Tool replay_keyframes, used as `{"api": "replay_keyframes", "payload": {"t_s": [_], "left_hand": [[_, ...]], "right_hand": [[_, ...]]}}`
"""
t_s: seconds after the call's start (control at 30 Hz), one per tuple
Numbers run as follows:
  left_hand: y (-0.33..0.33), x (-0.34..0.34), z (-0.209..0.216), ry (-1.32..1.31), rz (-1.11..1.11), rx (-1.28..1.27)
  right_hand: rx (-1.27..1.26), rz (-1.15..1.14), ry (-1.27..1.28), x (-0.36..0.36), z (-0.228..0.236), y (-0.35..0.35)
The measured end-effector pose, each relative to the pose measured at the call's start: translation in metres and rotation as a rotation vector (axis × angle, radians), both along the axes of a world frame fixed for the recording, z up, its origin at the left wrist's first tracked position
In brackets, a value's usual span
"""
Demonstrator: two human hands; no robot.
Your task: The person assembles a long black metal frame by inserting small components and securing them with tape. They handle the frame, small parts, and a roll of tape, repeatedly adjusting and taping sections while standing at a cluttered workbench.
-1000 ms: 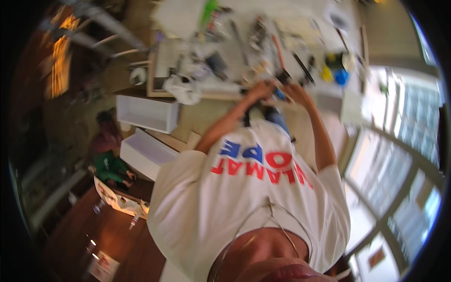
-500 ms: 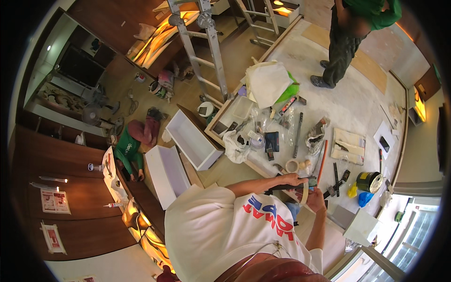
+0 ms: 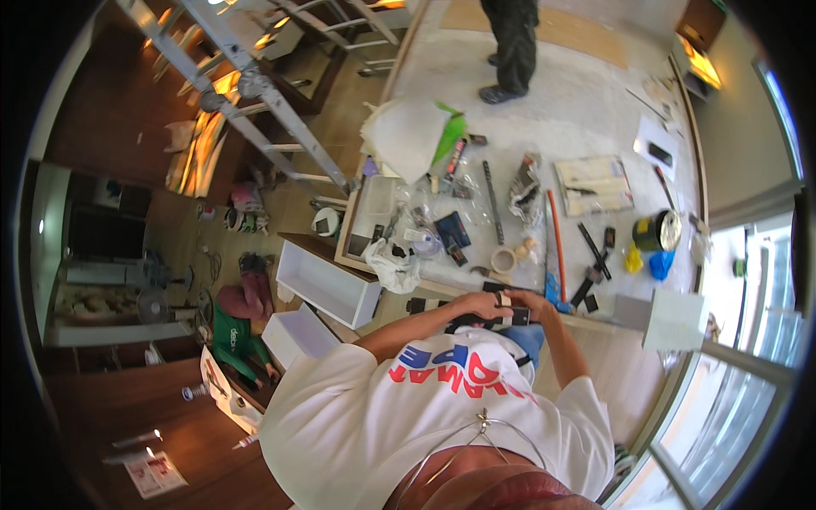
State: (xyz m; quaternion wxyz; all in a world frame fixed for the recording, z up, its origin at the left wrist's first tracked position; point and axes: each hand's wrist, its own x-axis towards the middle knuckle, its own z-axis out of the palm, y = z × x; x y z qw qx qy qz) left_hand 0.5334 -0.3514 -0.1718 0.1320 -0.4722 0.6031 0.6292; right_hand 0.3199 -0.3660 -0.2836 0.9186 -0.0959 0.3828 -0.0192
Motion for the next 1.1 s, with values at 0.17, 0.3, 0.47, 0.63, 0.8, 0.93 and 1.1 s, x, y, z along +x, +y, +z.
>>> {"api": "replay_keyframes", "payload": {"t_s": [0.17, 0.3, 0.47, 0.63, 0.8, 0.93, 1.1], "left_hand": [[0.01, -0.01, 0.009, -0.085, -0.151, -0.199], [0.02, -0.011, -0.045, -0.202, -0.162, -0.183], [0.013, -0.003, -0.062, -0.166, -0.081, -0.05], [0.005, -0.004, -0.063, -0.102, 0.026, 0.008], [0.014, 0.004, -0.122, 0.07, 0.16, 0.044], [0.0, 0.003, -0.077, 0.259, 0.171, 0.2], [-0.008, 0.006, -0.084, 0.18, 0.201, 0.105]], "right_hand": [[0.06, -0.069, 0.009, 0.001, 0.005, -0.029], [-0.137, -0.048, 0.083, 0.015, 0.016, -0.044], [-0.147, -0.206, 0.134, 0.031, 0.057, -0.044], [-0.273, -0.298, 0.205, 0.029, 0.087, -0.029], [-0.552, -0.268, 0.263, 0.011, 0.115, 0.001], [-0.654, -0.275, 0.275, -0.001, 0.11, 0.028], [-0.607, -0.162, 0.413, 0.0, 0.125, 0.036]]}}
